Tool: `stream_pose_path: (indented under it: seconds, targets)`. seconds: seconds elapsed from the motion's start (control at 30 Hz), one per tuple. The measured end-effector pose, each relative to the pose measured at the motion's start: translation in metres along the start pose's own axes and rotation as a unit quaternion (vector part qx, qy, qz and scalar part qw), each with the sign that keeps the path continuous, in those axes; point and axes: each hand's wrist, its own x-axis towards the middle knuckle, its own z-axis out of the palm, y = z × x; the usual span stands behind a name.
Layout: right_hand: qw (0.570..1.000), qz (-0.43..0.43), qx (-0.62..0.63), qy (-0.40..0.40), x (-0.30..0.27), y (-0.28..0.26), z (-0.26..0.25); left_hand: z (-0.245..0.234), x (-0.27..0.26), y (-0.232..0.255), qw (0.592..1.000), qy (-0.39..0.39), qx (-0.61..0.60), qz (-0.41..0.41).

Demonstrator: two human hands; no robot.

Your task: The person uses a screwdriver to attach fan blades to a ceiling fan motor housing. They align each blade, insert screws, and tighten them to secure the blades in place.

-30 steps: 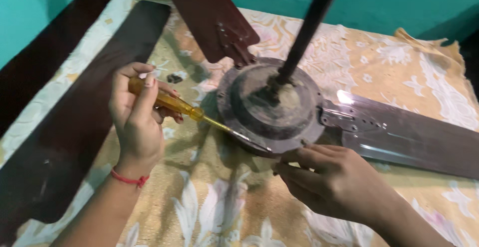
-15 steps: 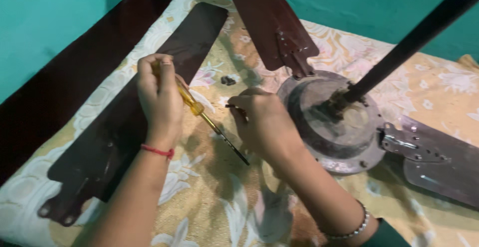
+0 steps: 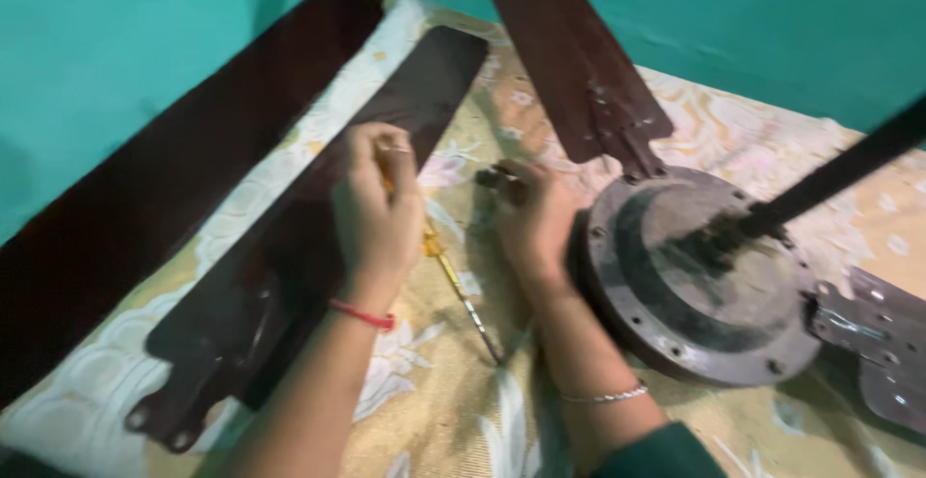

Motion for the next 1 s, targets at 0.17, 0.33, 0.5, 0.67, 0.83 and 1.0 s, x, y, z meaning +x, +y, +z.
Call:
stream_pose_path:
  seconds: [0.17, 0.33, 0.5, 0.67, 0.83, 1.0]
  targets:
    - [0.999, -0.017, -0.051, -0.01, -0.002, 0.02, 0.002, 0.001, 0.001, -0.001, 0.998, -0.017, -0.033, -0.052]
    - [0.997, -0.059, -0.041, -0.008, -0.003, 0.019, 0.007, 0.0, -0.003, -0.004, 0.999, -0.017, -0.034, -0.033]
    - [0.995, -0.069, -0.068, -0.017, -0.001, 0.013, 0.009, 0.0, -0.001, -0.002, 0.999, -0.022, -0.046, -0.018]
    - [0.994, -0.088, -0.063, -0.025, -0.002, 0.011, 0.007, -0.001, -0.002, -0.005, 0.998, -0.026, -0.032, -0.037]
    - [0.996, -0.076, -0.035, -0.043, -0.002, 0.009, 0.004, 0.001, -0.002, -0.008, 0.999, -0.027, -0.032, -0.025]
    - [0.999, -0.009, -0.023, -0.022, -0.001, 0.004, 0.005, 0.0, -0.001, -0.012, 0.999, -0.019, -0.025, -0.024]
